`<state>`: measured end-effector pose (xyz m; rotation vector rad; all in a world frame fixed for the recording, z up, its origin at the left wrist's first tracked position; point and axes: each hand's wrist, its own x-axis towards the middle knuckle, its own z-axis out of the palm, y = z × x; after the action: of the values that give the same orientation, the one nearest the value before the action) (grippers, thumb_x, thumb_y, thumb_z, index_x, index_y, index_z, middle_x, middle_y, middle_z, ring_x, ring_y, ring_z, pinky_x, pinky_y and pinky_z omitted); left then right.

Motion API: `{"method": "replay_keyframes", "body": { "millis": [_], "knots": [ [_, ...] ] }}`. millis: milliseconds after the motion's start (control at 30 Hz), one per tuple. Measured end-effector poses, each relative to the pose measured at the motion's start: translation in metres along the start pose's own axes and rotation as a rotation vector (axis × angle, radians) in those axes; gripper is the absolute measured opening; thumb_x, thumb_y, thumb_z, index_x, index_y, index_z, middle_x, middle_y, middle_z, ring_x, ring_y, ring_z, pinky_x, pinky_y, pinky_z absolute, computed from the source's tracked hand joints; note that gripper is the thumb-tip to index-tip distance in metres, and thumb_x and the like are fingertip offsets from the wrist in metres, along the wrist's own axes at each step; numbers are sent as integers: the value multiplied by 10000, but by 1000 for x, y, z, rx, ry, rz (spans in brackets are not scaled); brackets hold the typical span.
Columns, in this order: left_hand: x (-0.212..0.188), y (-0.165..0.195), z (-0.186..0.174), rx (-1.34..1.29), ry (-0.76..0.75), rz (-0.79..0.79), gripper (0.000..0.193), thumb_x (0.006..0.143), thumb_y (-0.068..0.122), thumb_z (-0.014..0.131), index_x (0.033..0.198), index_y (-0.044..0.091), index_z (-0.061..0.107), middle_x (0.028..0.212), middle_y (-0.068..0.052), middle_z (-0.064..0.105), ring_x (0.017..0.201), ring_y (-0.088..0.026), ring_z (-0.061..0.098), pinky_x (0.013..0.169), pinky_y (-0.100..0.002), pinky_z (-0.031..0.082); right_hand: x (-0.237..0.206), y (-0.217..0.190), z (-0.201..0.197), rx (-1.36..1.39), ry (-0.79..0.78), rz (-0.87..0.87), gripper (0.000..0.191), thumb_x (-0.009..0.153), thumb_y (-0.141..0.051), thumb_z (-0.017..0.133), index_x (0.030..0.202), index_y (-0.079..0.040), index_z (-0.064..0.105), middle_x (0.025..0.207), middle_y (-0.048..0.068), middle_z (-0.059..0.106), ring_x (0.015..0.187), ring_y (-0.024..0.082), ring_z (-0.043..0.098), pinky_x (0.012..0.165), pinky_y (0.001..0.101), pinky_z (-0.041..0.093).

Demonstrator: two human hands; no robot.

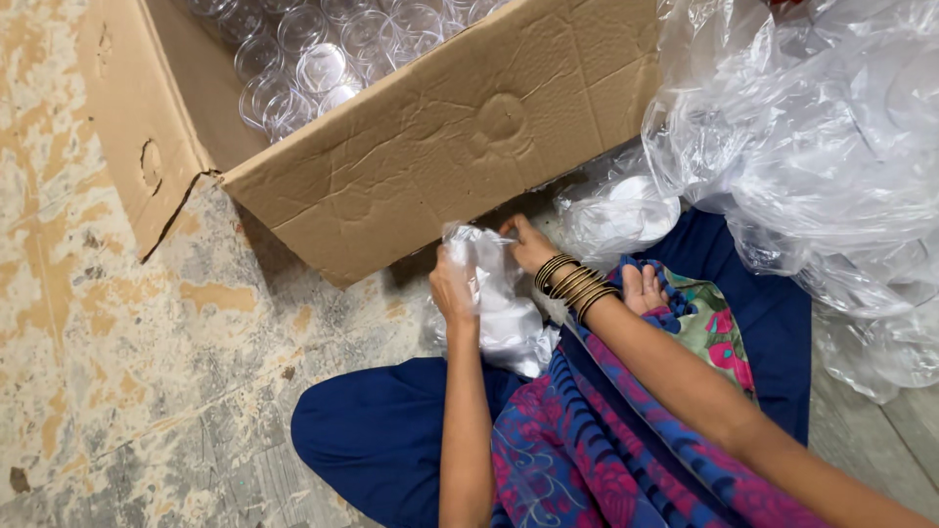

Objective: The person sits on the floor next to an open cardboard box filled with clear plastic cups. They take cups from the box one at a time, insert each into a clear plastic bag, and place the bagged cups on a growing pile of wrapped cups beside them.

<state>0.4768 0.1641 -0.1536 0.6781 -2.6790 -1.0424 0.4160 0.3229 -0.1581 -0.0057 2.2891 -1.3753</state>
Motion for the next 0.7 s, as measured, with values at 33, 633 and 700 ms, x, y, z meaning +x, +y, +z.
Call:
{"method": "replay_keyframes", "body": {
  "millis": [33,633,700],
  "knots": [
    [0,-6,0,-5,16,-14,375,924,391,671,1084,54,641,880,-277,704,867,-475,686,736,-555,517,-4,-2,0,50,9,-72,339,906,-51,542,1242,-93,545,964,177,661,847,277,651,756,389,517],
    [-5,-38,-3,-900,-395,-215,196,924,242,765,919,53,714,800,14,629,695,-89,532,601,-280,433,-61,4,-21,1043,-769,-231,164,1022,-64,561,936,12,678,799,55,646,574,33,490,514,173,387],
    [-8,-28,-6,-863,-491,-121,242,937,295,715,943,53,732,812,8,659,725,-81,572,642,-257,460,-89,-10,-55,1217,-797,-302,209,1008,-64,563,814,-33,634,831,105,682,555,52,470,504,173,372]
  ]
}}
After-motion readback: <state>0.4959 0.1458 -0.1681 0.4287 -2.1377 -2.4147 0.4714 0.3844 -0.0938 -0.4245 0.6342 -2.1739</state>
